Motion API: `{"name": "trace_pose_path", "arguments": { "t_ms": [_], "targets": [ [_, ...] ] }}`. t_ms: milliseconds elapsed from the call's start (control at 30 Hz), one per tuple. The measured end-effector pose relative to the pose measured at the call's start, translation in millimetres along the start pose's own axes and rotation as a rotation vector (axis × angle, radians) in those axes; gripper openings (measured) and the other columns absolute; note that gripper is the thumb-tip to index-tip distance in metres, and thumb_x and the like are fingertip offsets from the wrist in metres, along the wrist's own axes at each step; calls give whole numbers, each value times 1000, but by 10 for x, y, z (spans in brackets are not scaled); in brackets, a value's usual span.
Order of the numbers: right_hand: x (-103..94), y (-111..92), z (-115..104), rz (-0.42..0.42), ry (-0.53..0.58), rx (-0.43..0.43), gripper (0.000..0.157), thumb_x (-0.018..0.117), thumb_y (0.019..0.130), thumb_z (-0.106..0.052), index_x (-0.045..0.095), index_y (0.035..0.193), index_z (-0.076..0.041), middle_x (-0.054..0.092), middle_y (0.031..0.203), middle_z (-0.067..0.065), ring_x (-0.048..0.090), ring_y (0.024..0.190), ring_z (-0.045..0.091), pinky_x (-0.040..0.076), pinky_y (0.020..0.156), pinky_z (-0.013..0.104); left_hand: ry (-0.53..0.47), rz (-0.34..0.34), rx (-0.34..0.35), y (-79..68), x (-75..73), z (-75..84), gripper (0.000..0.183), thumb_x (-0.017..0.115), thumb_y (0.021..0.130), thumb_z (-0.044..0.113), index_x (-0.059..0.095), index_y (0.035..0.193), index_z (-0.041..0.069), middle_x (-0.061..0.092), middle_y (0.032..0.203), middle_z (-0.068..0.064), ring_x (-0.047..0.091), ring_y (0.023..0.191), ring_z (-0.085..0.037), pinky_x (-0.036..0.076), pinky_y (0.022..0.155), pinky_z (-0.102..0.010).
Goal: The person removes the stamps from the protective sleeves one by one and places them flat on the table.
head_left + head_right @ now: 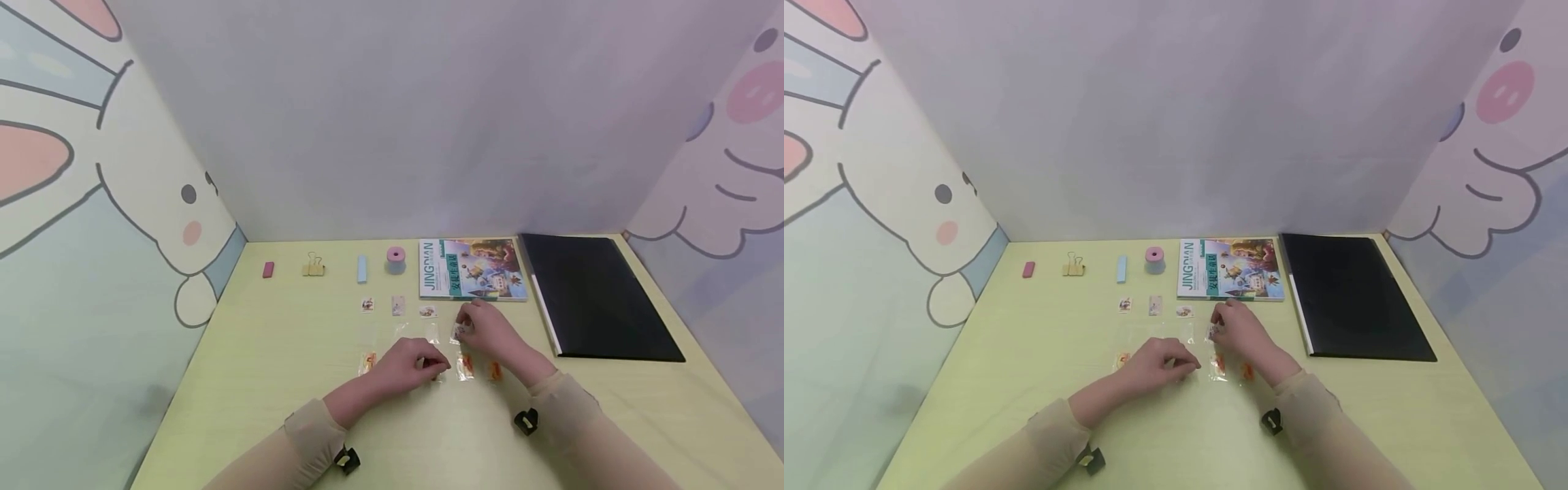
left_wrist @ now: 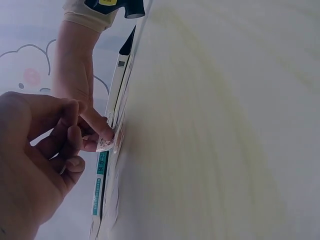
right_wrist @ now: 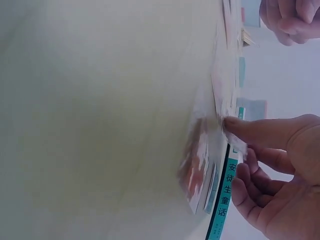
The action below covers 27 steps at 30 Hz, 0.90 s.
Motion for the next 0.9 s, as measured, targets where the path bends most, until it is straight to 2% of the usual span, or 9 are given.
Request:
{"name": "trace_pose_path", "arguments": {
  "t_ms": [133, 200, 333, 433, 533, 667, 800, 900],
  "targets": [
    [-9, 0, 37, -10, 79, 14, 12, 73, 80, -22, 61, 79, -20, 54, 78, -4, 50, 70, 13, 42, 62, 28, 19, 103, -77, -3, -44, -57, 12, 65, 88, 25, 72, 96, 19, 62, 82, 17, 54, 73, -1, 44, 65, -16],
    [-37, -12, 41, -15, 157, 26, 11, 72, 82, -25, 62, 80, -21, 57, 77, -5, 51, 69, 12, 43, 61, 28, 25, 167, -115, 0, -83, -78, 13, 64, 88, 27, 69, 98, 20, 60, 82, 16, 55, 76, -5, 43, 66, -18],
    [-101, -66, 35, -33, 436, 87, 14, 71, 82, -32, 64, 85, -21, 65, 80, 2, 57, 67, 17, 49, 62, 35, -8, 291, -192, 24, -179, -102, 23, 65, 87, 33, 60, 107, 22, 59, 92, 11, 56, 85, -11, 44, 69, -24],
    [-110, -125, 2, -62, 673, 125, 22, 72, 80, -34, 64, 90, -16, 68, 82, 12, 62, 66, 23, 52, 67, 43, -55, 339, -238, 63, -223, -107, 32, 65, 86, 37, 55, 113, 24, 58, 102, 8, 55, 91, -14, 45, 70, -27],
    [-102, -193, -60, -85, 849, 110, 28, 72, 81, -33, 64, 94, -11, 67, 85, 21, 65, 69, 28, 52, 73, 45, -152, 338, -287, 110, -225, -110, 29, 63, 87, 39, 57, 112, 26, 59, 102, 10, 56, 92, -13, 46, 71, -26],
    [-85, -277, -130, -106, 1028, 44, 30, 66, 86, -30, 62, 102, -5, 62, 98, 30, 66, 79, 31, 52, 79, 47, -368, 321, -337, 159, -202, -114, 20, 62, 88, 36, 63, 103, 23, 62, 94, 8, 56, 88, -12, 48, 73, -26],
    [-55, -341, -149, -142, 1187, 3, 32, 59, 91, -25, 57, 110, 0, 52, 110, 36, 64, 87, 31, 50, 85, 45, -563, 290, -341, 185, -166, -119, 16, 64, 88, 32, 65, 98, 20, 61, 92, 1, 54, 84, -17, 48, 78, -41],
    [-34, -378, -145, -174, 1286, -15, 33, 56, 94, -21, 53, 115, 5, 51, 111, 34, 64, 88, 27, 50, 86, 40, -646, 247, -338, 195, -129, -129, 16, 64, 88, 32, 66, 97, 20, 61, 92, -2, 53, 83, -18, 45, 80, -49]
  ]
}}
Point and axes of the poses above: each hand's wrist, its own y-axis towards the middle knuckle, its own x-axis out of the palm, z = x × y, the point moved 5 cm from there along y, towards the middle knuckle
